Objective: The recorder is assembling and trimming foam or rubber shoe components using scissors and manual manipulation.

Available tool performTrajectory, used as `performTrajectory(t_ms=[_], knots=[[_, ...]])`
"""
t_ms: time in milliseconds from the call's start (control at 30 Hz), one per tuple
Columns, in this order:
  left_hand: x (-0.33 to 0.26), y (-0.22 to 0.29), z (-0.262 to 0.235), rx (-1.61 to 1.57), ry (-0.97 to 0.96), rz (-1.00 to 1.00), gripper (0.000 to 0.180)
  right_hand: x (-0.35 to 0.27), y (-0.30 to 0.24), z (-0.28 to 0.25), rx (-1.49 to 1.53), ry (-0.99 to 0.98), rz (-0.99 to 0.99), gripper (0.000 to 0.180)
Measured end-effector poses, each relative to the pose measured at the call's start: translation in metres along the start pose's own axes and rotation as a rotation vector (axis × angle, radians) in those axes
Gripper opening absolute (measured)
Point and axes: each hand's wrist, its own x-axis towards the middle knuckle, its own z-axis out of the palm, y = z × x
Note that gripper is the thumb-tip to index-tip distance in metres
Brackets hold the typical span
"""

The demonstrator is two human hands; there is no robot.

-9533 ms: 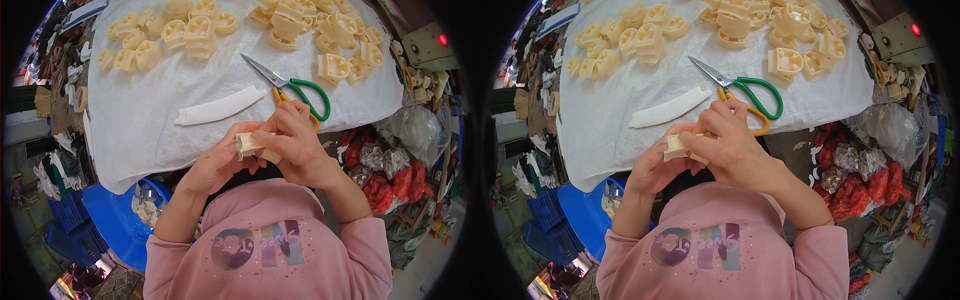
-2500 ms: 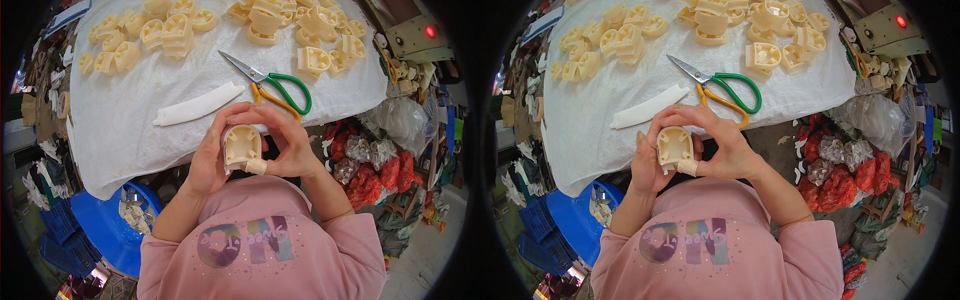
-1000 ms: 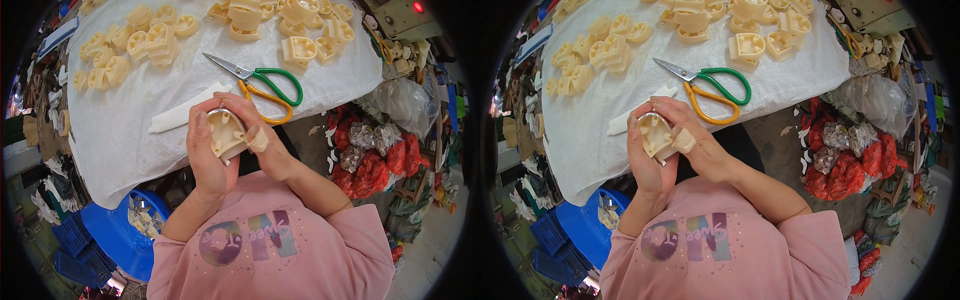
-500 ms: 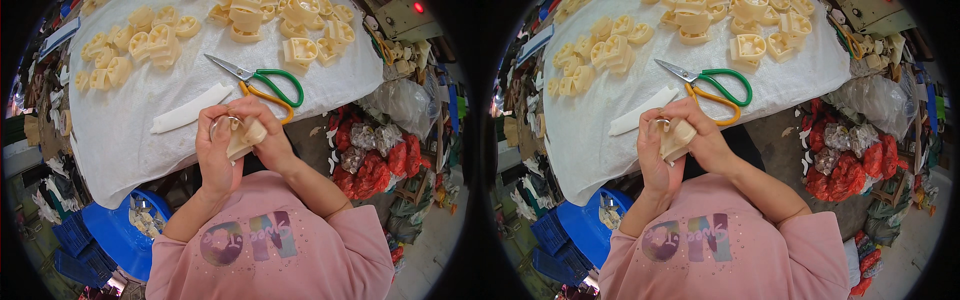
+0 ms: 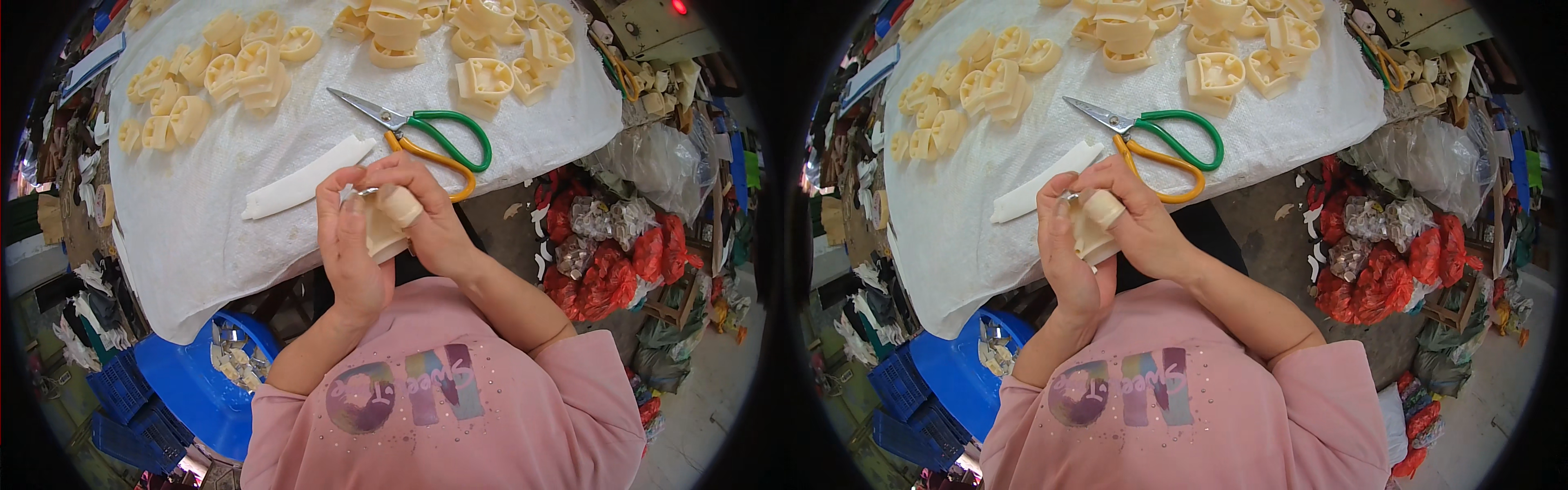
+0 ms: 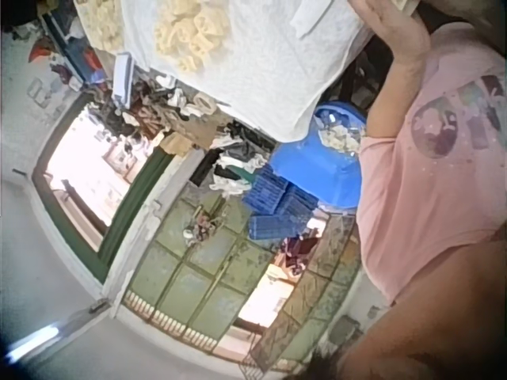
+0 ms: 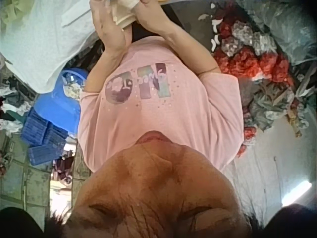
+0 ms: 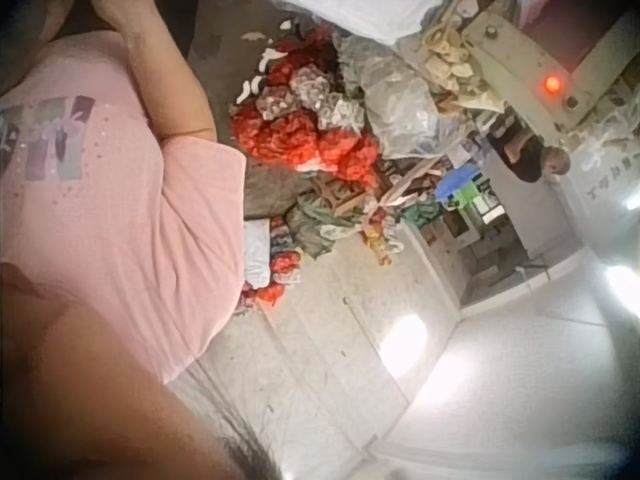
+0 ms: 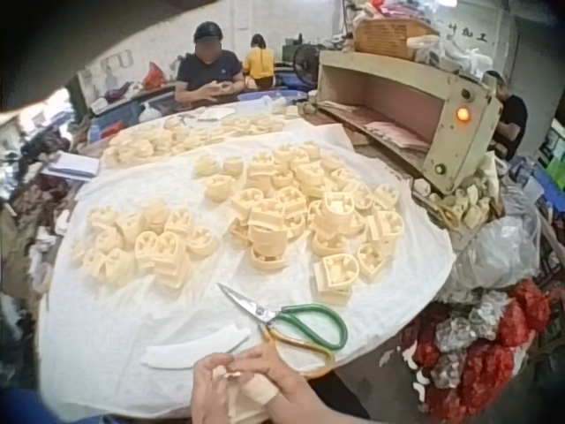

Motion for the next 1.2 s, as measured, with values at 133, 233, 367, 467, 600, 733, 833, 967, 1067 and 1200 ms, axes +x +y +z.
performTrajectory(t_ms=[133,233,367,467,600,733,833,967,1067,1200], knots=[[0.003,0.014,0.002,-0.111,0.022,-0.103,0.037,-0.002,-0.005,-0.008,0.267,-0.137,0.240,0.033],[0.004,0.010,-0.001,-0.123,0.039,-0.115,0.039,-0.001,-0.014,-0.008,0.227,-0.174,0.290,0.040],[-0.002,0.006,0.006,-0.040,0.071,-0.041,0.038,-0.005,-0.006,0.001,-0.046,-0.107,0.039,0.040],[0.000,0.004,0.005,-0.043,0.093,-0.066,0.040,-0.005,-0.002,0.001,-0.090,-0.064,0.013,0.039],[0.004,0.011,0.001,-0.242,0.129,-0.216,0.041,0.005,-0.007,-0.009,-0.048,-0.154,0.084,0.040],[0.005,0.016,-0.004,-0.453,-0.037,-0.254,0.040,0.007,-0.018,-0.016,0.226,-0.200,0.430,0.044],[0.002,0.011,0.001,-0.376,0.068,-0.246,0.040,0.007,-0.011,-0.012,-0.203,-0.208,0.023,0.042],[-0.001,0.011,0.002,-0.305,0.116,-0.227,0.041,0.004,-0.010,-0.005,-0.169,-0.117,0.090,0.041],[0.002,0.012,0.002,-0.349,0.048,-0.260,0.044,0.004,-0.002,-0.013,-0.009,-0.129,0.186,0.044],[0.010,0.022,-0.002,-0.389,-0.008,-0.342,0.051,0.008,-0.020,-0.023,0.156,-0.127,0.420,0.054]])
